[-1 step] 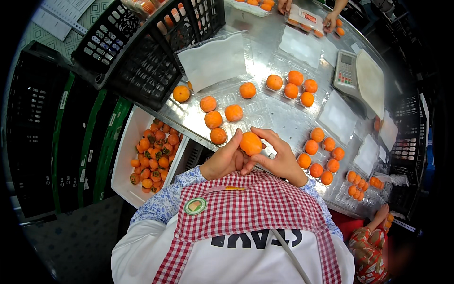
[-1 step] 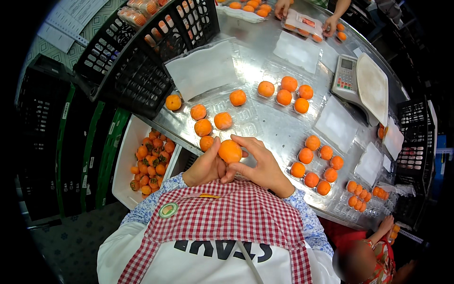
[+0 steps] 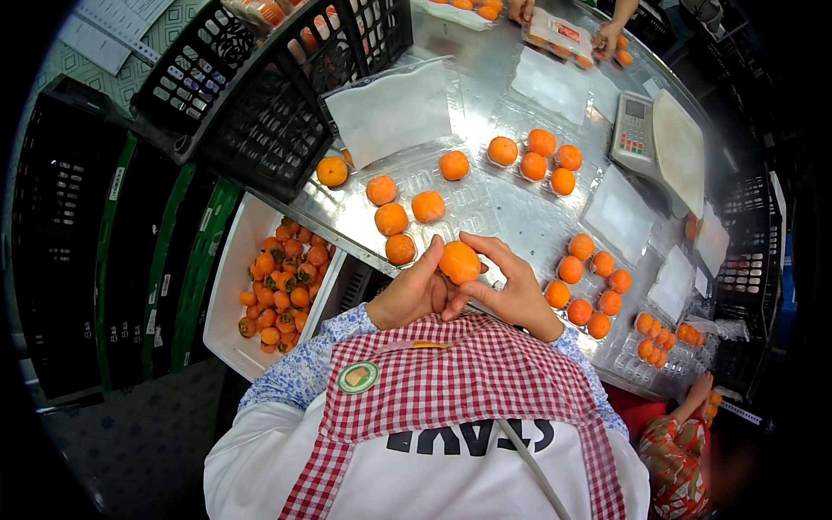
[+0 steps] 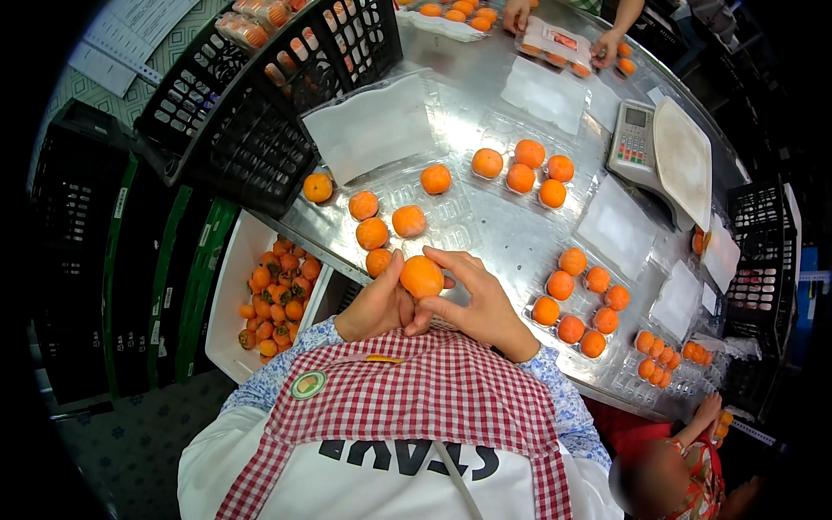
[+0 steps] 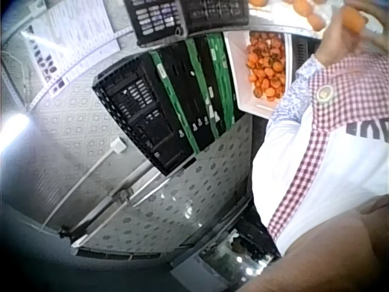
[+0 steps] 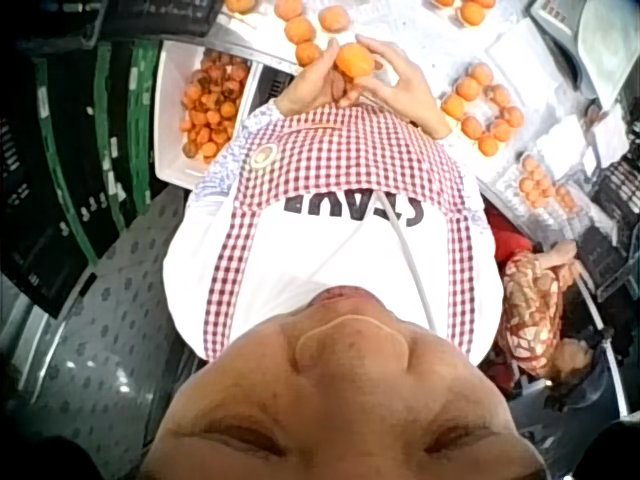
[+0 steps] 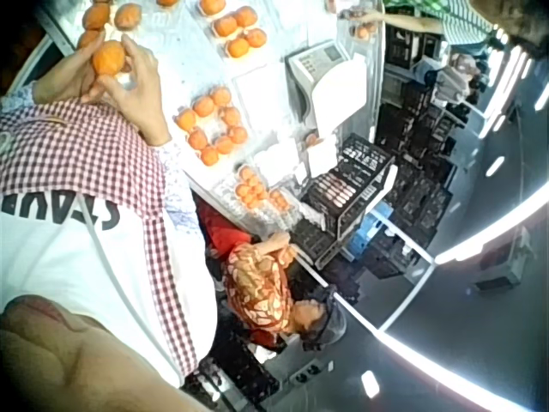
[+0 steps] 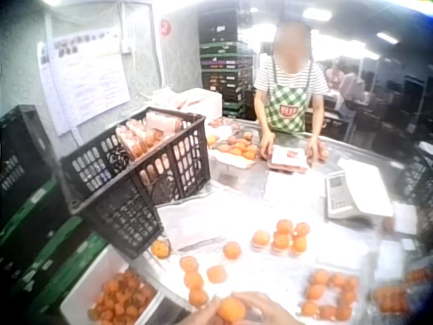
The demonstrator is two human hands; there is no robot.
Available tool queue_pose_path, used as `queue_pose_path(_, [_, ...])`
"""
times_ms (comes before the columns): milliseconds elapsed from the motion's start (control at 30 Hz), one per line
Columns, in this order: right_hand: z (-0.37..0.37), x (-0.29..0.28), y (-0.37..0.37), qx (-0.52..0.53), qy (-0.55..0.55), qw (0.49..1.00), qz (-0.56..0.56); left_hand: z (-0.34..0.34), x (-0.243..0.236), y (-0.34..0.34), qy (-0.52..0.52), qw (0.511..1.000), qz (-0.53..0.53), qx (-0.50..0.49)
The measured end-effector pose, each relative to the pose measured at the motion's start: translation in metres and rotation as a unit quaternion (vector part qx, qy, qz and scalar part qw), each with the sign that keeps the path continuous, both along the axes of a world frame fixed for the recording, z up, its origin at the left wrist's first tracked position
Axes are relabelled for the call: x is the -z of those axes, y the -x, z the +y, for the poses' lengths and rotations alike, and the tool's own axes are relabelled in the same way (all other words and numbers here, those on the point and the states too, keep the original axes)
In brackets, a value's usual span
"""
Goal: The person arranges persimmons into clear plastic trays on a stainless steel table, then places a white foam sheet over the fruit and seals the tray with a plastic lid. The person repeats this process, handling persimmons one at a time and occasionally removing the calyx before packing.
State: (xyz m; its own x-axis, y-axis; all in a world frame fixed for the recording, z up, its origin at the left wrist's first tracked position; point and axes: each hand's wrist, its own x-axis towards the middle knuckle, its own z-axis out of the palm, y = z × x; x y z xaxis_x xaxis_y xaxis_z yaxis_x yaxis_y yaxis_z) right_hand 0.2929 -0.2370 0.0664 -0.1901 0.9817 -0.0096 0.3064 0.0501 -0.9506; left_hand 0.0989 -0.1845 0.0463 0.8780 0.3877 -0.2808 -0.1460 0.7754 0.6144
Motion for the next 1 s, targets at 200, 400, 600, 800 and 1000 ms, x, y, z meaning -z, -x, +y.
queue_pose_path(200, [-0.001, 0.003, -0.003, -0.004, 0.028, 0.998, 0.061, 0.001, 0.003, -0.002, 0.027, 1.0, -0.006, -0.004])
queue_pose_path(400, [0.003, 0.007, -0.016, -0.049, -0.055, 0.996, 0.049, 0.0, 0.006, -0.001, -0.074, 0.995, -0.013, -0.061])
queue_pose_path(600, [-0.003, 0.002, -0.012, 0.001, -0.038, 0.992, 0.124, -0.001, -0.003, -0.004, -0.281, 0.949, 0.089, -0.109])
queue_pose_path(800, [-0.012, 0.018, -0.014, 0.026, 0.056, 0.978, 0.201, -0.005, -0.004, -0.004, -0.453, 0.861, 0.187, -0.133])
queue_pose_path(1000, [-0.016, 0.013, 0.002, 0.054, -0.004, 0.989, 0.139, -0.005, -0.002, -0.004, -0.596, 0.768, 0.197, -0.126])
